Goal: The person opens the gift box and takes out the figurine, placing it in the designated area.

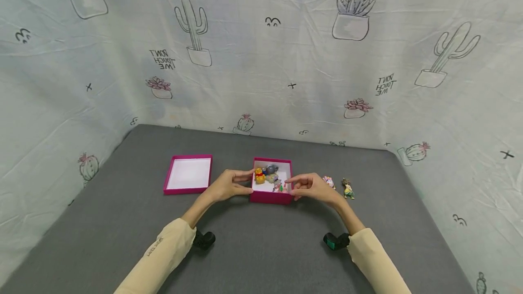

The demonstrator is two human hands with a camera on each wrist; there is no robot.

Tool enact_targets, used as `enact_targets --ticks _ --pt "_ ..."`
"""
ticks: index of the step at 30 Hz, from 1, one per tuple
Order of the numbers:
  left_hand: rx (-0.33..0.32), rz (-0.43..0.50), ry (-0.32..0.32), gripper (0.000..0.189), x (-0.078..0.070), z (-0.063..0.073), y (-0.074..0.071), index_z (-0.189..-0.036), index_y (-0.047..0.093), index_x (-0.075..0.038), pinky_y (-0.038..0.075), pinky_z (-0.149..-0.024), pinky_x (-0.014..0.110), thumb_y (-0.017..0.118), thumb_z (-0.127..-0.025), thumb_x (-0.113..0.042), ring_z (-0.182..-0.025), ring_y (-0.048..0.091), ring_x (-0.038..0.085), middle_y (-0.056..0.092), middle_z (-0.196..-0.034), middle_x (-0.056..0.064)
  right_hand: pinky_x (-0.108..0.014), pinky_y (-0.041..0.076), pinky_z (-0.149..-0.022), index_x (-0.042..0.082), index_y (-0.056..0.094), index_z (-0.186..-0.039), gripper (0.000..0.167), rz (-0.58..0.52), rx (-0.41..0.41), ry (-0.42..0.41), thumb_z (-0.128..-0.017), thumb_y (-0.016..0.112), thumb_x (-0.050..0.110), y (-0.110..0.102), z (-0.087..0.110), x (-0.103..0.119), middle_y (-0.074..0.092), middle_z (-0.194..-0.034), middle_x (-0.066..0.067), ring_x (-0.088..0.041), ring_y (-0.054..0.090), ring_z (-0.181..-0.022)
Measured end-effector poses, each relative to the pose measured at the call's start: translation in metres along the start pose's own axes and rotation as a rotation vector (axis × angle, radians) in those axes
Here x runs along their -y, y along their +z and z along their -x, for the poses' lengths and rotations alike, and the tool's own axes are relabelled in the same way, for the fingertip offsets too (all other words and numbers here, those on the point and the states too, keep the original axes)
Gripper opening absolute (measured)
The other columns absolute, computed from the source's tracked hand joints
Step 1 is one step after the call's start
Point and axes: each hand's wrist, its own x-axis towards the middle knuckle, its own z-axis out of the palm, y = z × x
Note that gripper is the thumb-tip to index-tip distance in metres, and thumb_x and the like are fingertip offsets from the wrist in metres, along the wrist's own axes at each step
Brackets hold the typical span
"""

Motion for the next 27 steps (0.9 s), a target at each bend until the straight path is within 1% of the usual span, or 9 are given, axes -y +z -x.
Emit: enact_targets --ticks 3,7,11,14,16,18,22,24,27 --pt "0.007 0.005 0.015 0.063 0.0 0.0 0.0 -0.141 0.046 -0.001 0.05 -0.091 0.041 0.073 -0.085 -0.011 -0.117 0.058 0.032 0.05 -0.136 0.021 -0.046 0.056 -0.067 -0.01 0.06 -0.12 0.034 0.067 -0.057 0.006 -0.09 0.066 0.006 0.008 -0.002 0.003 0.063 -0.075 -0.016 -0.038 0.066 -0.069" --pt "0.01 0.009 0.03 0.062 0.0 -0.001 0.0 -0.141 0.046 0.0 0.051 -0.09 0.041 0.072 -0.085 -0.009 -0.118 0.056 0.033 0.049 -0.137 0.023 -0.042 0.056 -0.063 -0.006 0.064 -0.117 0.032 0.139 -0.112 0.056 -0.09 0.068 0.012 0.013 -0.007 0.006 0.058 -0.068 -0.015 -0.036 0.065 -0.064" --pt "0.011 0.015 0.033 0.062 0.0 -0.002 0.0 -0.141 0.046 0.0 0.051 -0.09 0.041 0.072 -0.085 -0.008 -0.118 0.056 0.033 0.049 -0.137 0.023 -0.039 0.056 -0.06 -0.004 0.066 -0.115 0.03 0.201 -0.103 0.103 -0.09 0.069 0.013 0.013 -0.014 0.01 0.055 -0.061 -0.012 -0.038 0.065 -0.06" --pt "0.006 0.026 0.033 0.061 0.0 -0.002 0.001 -0.14 0.046 0.001 0.051 -0.089 0.04 0.072 -0.085 -0.007 -0.119 0.055 0.033 0.049 -0.137 0.023 -0.039 0.056 -0.057 -0.001 0.068 -0.112 0.028 0.286 -0.079 0.144 -0.088 0.071 0.012 0.013 -0.021 0.016 0.055 -0.056 -0.007 -0.038 0.064 -0.057" --pt "-0.001 0.032 0.035 0.061 0.0 -0.002 0.001 -0.14 0.047 0.001 0.052 -0.088 0.039 0.073 -0.084 -0.006 -0.121 0.054 0.033 0.049 -0.137 0.023 -0.039 0.056 -0.055 0.001 0.07 -0.111 0.027 0.355 -0.067 0.179 -0.087 0.072 0.013 0.015 -0.025 0.019 0.055 -0.054 -0.005 -0.034 0.064 -0.054" --pt "-0.002 0.037 0.038 0.062 0.0 -0.001 0.003 -0.139 0.047 0.001 0.052 -0.088 0.038 0.073 -0.084 -0.005 -0.122 0.053 0.034 0.048 -0.137 0.024 -0.038 0.056 -0.054 0.002 0.072 -0.108 0.025 0.411 -0.064 0.218 -0.085 0.074 0.012 0.016 -0.029 0.021 0.055 -0.053 -0.003 -0.027 0.064 -0.05" --pt "-0.004 0.048 0.05 0.062 0.0 -0.001 0.005 -0.139 0.047 0.003 0.052 -0.087 0.037 0.073 -0.083 -0.004 -0.122 0.052 0.035 0.048 -0.136 0.025 -0.033 0.055 -0.051 0.003 0.074 -0.102 0.02 0.477 -0.074 0.276 -0.084 0.074 0.009 0.02 -0.033 0.024 0.055 -0.051 -0.003 -0.014 0.061 -0.044" --pt "-0.012 0.056 0.048 0.061 -0.001 0.0 0.005 -0.138 0.047 0.003 0.053 -0.086 0.037 0.073 -0.083 -0.003 -0.121 0.053 0.035 0.049 -0.136 0.025 -0.032 0.055 -0.05 0.004 0.075 -0.099 0.017 0.504 -0.086 0.289 -0.083 0.075 0.008 0.022 -0.035 0.024 0.055 -0.05 -0.003 -0.011 0.06 -0.042" --pt "-0.03 0.066 0.04 0.061 -0.002 0.0 0.005 -0.137 0.048 0.004 0.054 -0.084 0.036 0.073 -0.082 -0.001 -0.12 0.053 0.036 0.049 -0.135 0.026 -0.031 0.055 -0.049 0.005 0.075 -0.096 0.014 0.54 -0.1 0.297 -0.082 0.075 0.008 0.025 -0.039 0.025 0.055 -0.049 -0.003 -0.01 0.059 -0.041"
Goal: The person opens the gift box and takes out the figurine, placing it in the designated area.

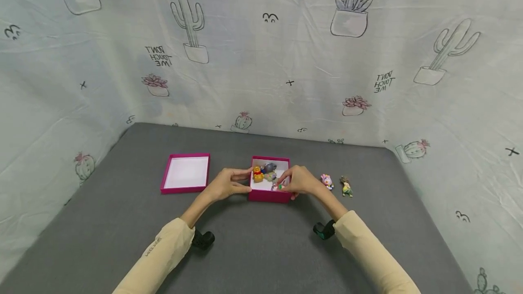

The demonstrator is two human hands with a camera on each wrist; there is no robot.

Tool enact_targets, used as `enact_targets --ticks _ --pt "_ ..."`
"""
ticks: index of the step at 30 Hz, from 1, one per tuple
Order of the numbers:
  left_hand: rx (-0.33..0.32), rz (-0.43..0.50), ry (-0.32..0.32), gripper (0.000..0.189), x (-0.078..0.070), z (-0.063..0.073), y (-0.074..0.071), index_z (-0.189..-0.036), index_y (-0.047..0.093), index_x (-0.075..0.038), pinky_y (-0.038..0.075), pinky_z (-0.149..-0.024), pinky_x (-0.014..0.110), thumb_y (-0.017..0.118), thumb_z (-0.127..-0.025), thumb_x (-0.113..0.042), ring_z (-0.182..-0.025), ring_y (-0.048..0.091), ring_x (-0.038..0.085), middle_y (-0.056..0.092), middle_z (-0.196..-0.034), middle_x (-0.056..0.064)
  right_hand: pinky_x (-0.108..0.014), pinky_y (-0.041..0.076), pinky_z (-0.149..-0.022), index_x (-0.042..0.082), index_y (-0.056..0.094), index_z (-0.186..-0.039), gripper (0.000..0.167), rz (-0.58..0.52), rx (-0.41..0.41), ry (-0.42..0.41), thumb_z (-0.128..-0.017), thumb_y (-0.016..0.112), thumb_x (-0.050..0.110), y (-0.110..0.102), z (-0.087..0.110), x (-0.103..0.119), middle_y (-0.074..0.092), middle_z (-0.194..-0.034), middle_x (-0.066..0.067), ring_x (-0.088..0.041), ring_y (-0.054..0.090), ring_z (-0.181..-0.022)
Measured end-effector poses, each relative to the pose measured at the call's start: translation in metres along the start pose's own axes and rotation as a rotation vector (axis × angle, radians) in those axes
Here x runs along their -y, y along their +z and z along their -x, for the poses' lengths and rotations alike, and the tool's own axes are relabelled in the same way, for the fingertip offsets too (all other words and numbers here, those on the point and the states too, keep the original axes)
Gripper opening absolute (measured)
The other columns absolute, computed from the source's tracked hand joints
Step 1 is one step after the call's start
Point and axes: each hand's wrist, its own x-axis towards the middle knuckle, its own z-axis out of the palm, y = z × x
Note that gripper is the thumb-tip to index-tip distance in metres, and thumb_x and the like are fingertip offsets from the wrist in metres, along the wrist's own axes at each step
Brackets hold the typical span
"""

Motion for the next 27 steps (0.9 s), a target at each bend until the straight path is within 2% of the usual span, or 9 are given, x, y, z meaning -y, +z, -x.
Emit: enact_targets --ticks 6,13,16,22,27 --pt "0.0 -0.002 0.007 0.061 -0.001 0.001 0.0 -0.137 0.047 0.006 0.053 -0.085 0.037 0.072 -0.083 0.0 -0.121 0.052 0.037 0.048 -0.135 0.027 -0.027 0.053 -0.045 0.002 0.076 -0.093 0.014 0.018 -0.024 0.01 -0.079 0.077 0.005 0.002 0.0 0.006 0.054 -0.051 -0.004 -0.012 0.061 -0.041" --pt "0.007 0.003 -0.001 0.061 0.0 0.0 0.0 -0.138 0.047 0.003 0.053 -0.086 0.038 0.073 -0.083 -0.002 -0.12 0.053 0.036 0.049 -0.135 0.026 -0.028 0.053 -0.045 0.003 0.075 -0.098 0.017 -0.008 -0.095 -0.025 -0.081 0.076 0.007 0.006 0.003 -0.002 0.051 -0.049 -0.003 -0.01 0.058 -0.039" --pt "0.002 -0.006 -0.007 0.061 0.0 0.0 0.0 -0.138 0.048 0.003 0.052 -0.087 0.039 0.073 -0.083 -0.003 -0.12 0.054 0.036 0.049 -0.135 0.026 -0.025 0.051 -0.042 0.004 0.075 -0.099 0.02 0.024 -0.119 0.0 -0.08 0.078 0.01 0.007 0.002 0.001 0.051 -0.049 -0.004 -0.009 0.057 -0.038" --pt "0.0 -0.007 -0.004 0.061 0.002 0.001 0.002 -0.138 0.048 0.003 0.052 -0.087 0.039 0.073 -0.083 -0.002 -0.121 0.053 0.037 0.049 -0.135 0.026 -0.025 0.051 -0.043 0.007 0.075 -0.101 0.024 0.071 -0.09 0.102 -0.078 0.08 0.01 0.007 -0.001 0.007 0.057 -0.054 -0.007 -0.01 0.058 -0.038" --pt "-0.002 0.002 -0.006 0.061 0.001 0.002 0.003 -0.138 0.047 0.003 0.053 -0.086 0.037 0.073 -0.083 -0.002 -0.12 0.053 0.037 0.049 -0.136 0.027 -0.024 0.05 -0.041 0.007 0.075 -0.106 0.027 0.116 -0.045 0.086 -0.079 0.078 0.009 0.006 -0.002 0.009 0.053 -0.051 -0.004 -0.009 0.056 -0.037"
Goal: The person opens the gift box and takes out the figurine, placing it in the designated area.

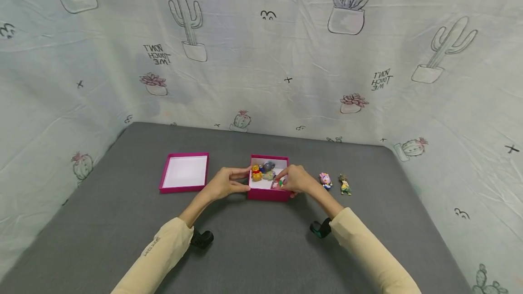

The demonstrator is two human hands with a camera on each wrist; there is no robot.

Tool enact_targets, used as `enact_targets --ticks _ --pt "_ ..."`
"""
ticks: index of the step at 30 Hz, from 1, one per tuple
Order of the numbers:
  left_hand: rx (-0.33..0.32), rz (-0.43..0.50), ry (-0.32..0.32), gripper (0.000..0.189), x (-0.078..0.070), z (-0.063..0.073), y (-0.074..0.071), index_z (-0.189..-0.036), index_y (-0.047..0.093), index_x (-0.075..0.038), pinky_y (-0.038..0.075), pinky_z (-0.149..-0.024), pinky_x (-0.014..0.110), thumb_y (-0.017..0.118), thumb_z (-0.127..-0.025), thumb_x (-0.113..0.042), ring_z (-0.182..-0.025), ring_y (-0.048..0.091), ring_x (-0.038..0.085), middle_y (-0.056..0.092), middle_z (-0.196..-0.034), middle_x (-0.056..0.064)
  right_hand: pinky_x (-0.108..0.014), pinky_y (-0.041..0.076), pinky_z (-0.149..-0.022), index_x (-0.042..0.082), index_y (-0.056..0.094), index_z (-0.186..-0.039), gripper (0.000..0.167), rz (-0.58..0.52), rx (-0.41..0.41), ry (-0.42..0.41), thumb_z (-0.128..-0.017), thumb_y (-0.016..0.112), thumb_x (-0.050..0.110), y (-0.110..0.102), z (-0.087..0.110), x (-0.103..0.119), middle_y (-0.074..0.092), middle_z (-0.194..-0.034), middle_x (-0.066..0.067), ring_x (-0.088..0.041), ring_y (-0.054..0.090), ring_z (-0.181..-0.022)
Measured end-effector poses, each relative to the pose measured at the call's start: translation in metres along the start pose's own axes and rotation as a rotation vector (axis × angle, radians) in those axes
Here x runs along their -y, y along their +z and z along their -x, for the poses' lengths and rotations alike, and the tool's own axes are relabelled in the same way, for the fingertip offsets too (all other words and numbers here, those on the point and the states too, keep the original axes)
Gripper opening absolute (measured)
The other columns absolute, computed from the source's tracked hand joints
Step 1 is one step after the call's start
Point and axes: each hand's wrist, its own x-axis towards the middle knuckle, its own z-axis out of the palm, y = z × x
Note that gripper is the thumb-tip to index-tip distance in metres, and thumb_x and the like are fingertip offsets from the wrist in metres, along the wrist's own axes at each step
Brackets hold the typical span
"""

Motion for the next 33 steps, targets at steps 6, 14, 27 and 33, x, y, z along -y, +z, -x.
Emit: enact_targets --ticks 6,14,27,33 --pt "0.002 -0.014 0.015 0.061 0.001 -0.001 -0.001 -0.138 0.047 0.004 0.053 -0.086 0.037 0.073 -0.083 -0.002 -0.12 0.054 0.036 0.049 -0.135 0.027 -0.022 0.047 -0.04 0.007 0.075 -0.102 0.023 0.007 -0.021 -0.029 -0.08 0.077 0.009 0.0 0.0 -0.002 0.051 -0.046 -0.001 -0.006 0.051 -0.035" --pt "0.005 -0.007 0.019 0.061 0.004 -0.001 0.0 -0.139 0.047 0.003 0.053 -0.086 0.038 0.072 -0.084 -0.003 -0.119 0.054 0.036 0.049 -0.136 0.027 -0.022 0.046 -0.039 0.008 0.076 -0.099 0.026 0.032 -0.042 0.0 -0.076 0.082 0.019 0.003 -0.004 -0.004 0.052 -0.055 0.002 -0.007 0.047 -0.037" --pt "0.005 -0.007 0.028 0.06 0.005 -0.001 -0.001 -0.138 0.047 0.003 0.052 -0.087 0.038 0.072 -0.084 -0.002 -0.12 0.054 0.037 0.048 -0.136 0.025 -0.019 0.034 -0.049 0.008 0.077 -0.09 0.021 0.067 -0.088 -0.088 -0.075 0.083 0.022 0.007 -0.006 -0.01 0.054 -0.06 0.005 -0.006 0.041 -0.054" --pt "0.0 0.003 0.036 0.06 0.004 -0.003 0.001 -0.138 0.048 0.005 0.053 -0.086 0.038 0.072 -0.083 -0.002 -0.118 0.055 0.036 0.049 -0.135 0.026 -0.02 0.022 -0.046 0.008 0.077 -0.088 0.028 0.006 -0.193 -0.157 -0.074 0.084 0.031 0.011 -0.001 -0.017 0.034 -0.052 0.009 -0.005 0.025 -0.05"
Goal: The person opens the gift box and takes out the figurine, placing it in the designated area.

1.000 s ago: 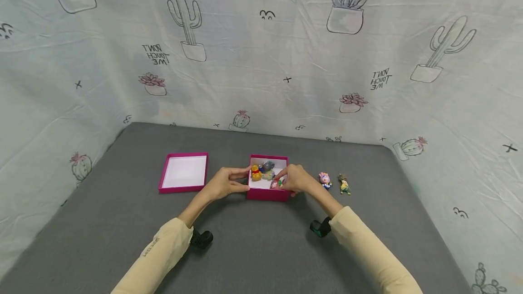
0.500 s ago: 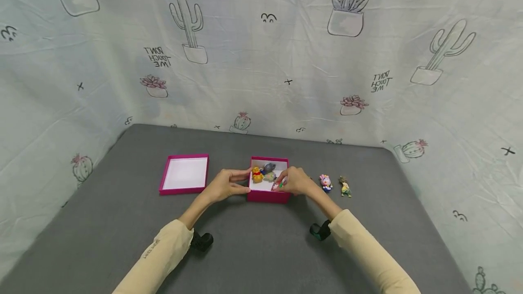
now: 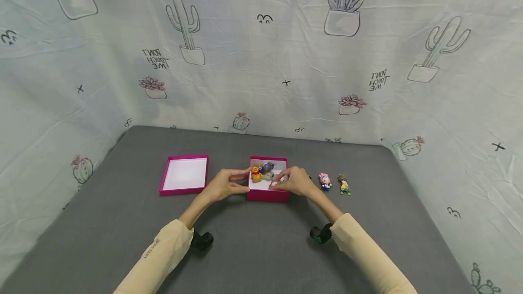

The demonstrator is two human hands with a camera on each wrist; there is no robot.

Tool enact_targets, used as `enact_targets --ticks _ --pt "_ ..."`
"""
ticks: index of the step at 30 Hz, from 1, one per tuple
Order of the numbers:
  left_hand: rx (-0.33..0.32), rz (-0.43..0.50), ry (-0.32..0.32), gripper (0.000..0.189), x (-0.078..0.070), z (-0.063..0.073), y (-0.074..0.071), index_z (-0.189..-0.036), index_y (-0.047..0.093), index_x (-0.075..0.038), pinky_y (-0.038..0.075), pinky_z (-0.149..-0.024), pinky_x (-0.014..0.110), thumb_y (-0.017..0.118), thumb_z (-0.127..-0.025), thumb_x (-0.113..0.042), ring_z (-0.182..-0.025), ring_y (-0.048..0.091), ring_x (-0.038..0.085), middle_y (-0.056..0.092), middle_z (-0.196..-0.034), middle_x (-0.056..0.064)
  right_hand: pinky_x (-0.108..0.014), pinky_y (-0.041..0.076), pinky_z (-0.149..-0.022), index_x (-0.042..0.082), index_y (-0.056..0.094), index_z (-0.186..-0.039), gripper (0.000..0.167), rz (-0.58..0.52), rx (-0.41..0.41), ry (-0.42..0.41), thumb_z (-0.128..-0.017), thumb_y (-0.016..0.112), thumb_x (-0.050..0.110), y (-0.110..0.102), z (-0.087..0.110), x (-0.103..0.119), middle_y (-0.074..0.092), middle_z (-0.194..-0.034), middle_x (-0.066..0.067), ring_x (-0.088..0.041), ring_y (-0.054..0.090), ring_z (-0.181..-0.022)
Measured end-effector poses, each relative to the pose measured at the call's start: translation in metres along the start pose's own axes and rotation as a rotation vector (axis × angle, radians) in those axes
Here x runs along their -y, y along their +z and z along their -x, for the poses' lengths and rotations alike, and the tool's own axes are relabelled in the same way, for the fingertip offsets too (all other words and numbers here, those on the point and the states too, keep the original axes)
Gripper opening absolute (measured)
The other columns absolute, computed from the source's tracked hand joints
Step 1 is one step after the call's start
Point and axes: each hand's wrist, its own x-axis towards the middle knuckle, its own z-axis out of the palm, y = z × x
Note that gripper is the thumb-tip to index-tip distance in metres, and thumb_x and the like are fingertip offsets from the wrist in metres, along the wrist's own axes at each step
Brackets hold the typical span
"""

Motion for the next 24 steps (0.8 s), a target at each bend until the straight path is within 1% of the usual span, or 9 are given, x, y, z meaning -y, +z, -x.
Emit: enact_targets --ticks 2,5,8,12,16,20,22,24 --pt "0.001 0.001 0.0 0.06 -0.001 0.0 0.0 -0.137 0.047 0.005 0.053 -0.086 0.038 0.072 -0.083 -0.001 -0.117 0.055 0.037 0.049 -0.135 0.027 -0.02 0.019 -0.045 0.007 0.077 -0.088 0.031 -0.031 -0.033 -0.005 -0.072 0.085 0.033 0.001 0.002 -0.001 0.028 -0.052 0.008 -0.005 0.021 -0.049" --pt "0.004 -0.001 -0.007 0.06 -0.002 0.001 0.0 -0.138 0.047 0.005 0.052 -0.087 0.039 0.072 -0.084 -0.002 -0.116 0.056 0.037 0.049 -0.134 0.027 -0.021 0.018 -0.044 0.007 0.076 -0.09 0.034 -0.076 -0.067 0.021 -0.072 0.085 0.035 0.003 0.005 -0.001 0.025 -0.053 0.008 -0.006 0.019 -0.049" --pt "0.001 -0.012 -0.015 0.061 -0.003 0.001 0.0 -0.138 0.047 0.004 0.052 -0.087 0.039 0.072 -0.084 -0.003 -0.117 0.056 0.036 0.049 -0.135 0.026 -0.021 0.018 -0.043 0.007 0.077 -0.092 0.036 -0.119 -0.099 0.052 -0.071 0.085 0.035 0.004 0.007 -0.002 0.026 -0.052 0.007 -0.007 0.02 -0.048" --pt "0.001 -0.019 -0.021 0.06 -0.003 0.0 0.0 -0.138 0.047 0.003 0.052 -0.087 0.039 0.073 -0.084 -0.004 -0.118 0.055 0.036 0.049 -0.135 0.026 -0.021 0.019 -0.044 0.007 0.077 -0.097 0.036 -0.195 -0.155 0.059 -0.071 0.086 0.031 0.005 0.01 -0.004 0.027 -0.052 0.007 -0.007 0.021 -0.048" --pt "0.002 -0.014 -0.021 0.06 -0.004 -0.001 0.0 -0.138 0.047 0.003 0.053 -0.086 0.038 0.072 -0.084 -0.003 -0.117 0.056 0.036 0.05 -0.134 0.027 -0.021 0.02 -0.043 0.006 0.075 -0.101 0.036 -0.332 -0.21 0.049 -0.073 0.085 0.026 0.01 0.013 -0.008 0.03 -0.051 0.006 -0.005 0.023 -0.047" --pt "0.0 -0.004 -0.025 0.061 -0.005 -0.001 0.001 -0.138 0.048 0.003 0.053 -0.085 0.037 0.073 -0.083 -0.003 -0.116 0.057 0.036 0.05 -0.134 0.026 -0.02 0.024 -0.043 0.004 0.074 -0.104 0.034 -0.487 -0.269 0.013 -0.075 0.083 0.019 0.016 0.014 -0.015 0.036 -0.053 0.004 -0.004 0.028 -0.048" --pt "-0.004 -0.005 -0.031 0.061 -0.004 -0.001 0.0 -0.138 0.048 0.003 0.053 -0.085 0.037 0.073 -0.083 -0.003 -0.117 0.056 0.036 0.051 -0.134 0.026 -0.02 0.026 -0.044 0.002 0.073 -0.105 0.032 -0.559 -0.293 -0.009 -0.076 0.082 0.015 0.017 0.014 -0.018 0.039 -0.056 0.003 -0.004 0.03 -0.05" --pt "-0.007 -0.014 -0.033 0.061 -0.003 -0.001 0.0 -0.138 0.048 0.002 0.053 -0.086 0.038 0.073 -0.083 -0.003 -0.119 0.055 0.036 0.051 -0.134 0.025 -0.019 0.027 -0.045 0.002 0.073 -0.105 0.032 -0.609 -0.308 -0.008 -0.076 0.082 0.011 0.017 0.014 -0.019 0.041 -0.059 0.002 -0.004 0.031 -0.052"
